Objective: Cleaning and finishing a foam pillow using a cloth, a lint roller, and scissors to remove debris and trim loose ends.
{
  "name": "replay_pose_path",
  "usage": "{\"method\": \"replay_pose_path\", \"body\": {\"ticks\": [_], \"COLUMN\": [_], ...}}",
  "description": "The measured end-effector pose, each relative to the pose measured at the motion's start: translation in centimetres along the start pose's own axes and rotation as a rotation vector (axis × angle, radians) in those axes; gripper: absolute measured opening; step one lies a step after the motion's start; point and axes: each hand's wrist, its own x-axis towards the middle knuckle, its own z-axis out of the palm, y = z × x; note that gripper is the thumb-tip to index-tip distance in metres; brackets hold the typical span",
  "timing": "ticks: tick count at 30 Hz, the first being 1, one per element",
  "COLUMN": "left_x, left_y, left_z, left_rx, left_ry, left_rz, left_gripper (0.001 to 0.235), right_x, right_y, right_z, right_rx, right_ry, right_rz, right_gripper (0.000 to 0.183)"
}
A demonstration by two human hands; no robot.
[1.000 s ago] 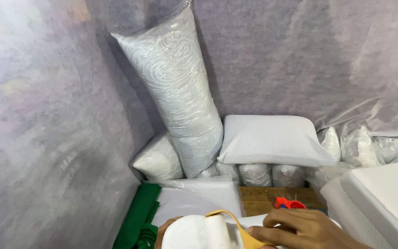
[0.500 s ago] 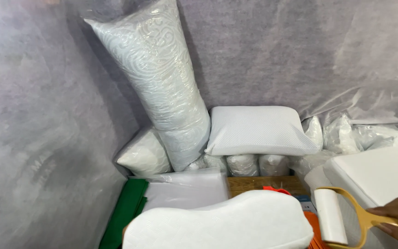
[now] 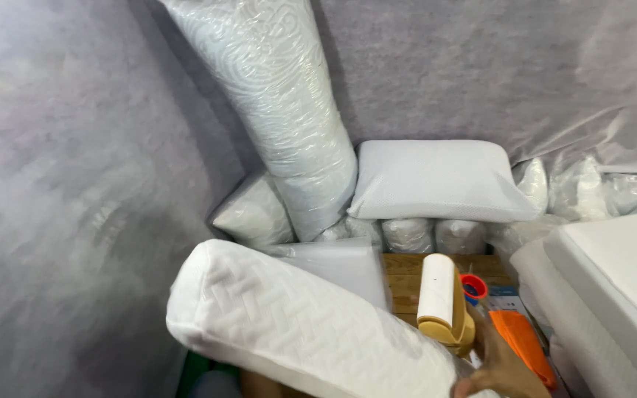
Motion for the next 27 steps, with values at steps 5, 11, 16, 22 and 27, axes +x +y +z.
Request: {"method": "replay_pose_path", "body": {"ticks": [5,11,16,22,27], "left_x": [3.7,11.6,17.5,23.3,20.7], "left_y": [4.8,6.2,5.0,1.9,9.3], "left_z": [3.0,3.8,1.5,-2.9,-0.9], "left_rx": [-0.037,-0.103,-0.164,-0.096,-0.096], "left_ry": [0.223,0.39,0.52,0.469,-0.155], "left_rz": [-0.023,-0.074,-0.126,0.036,0.394], "left_gripper": [0.065,0.062,0.059,0.061,0.071], "right_x": [-1.0,2.2,4.8,9.6,12.6], "right_y": [-2.0,7.1,2.9,3.4,7.8], "right_z": [2.3,-1.7,-0.4,-1.3,-5.9], "right_rx": [-1.234,-1.445,-1.445,-1.48,-1.459], "right_ry": [0.135,0.068,0.159,0.036,-0.088], "right_rz": [0.744,0.289,-0.002,-0.143,-0.215], "right_gripper": [0.147,0.117,0.101,0.059,0.066]}}
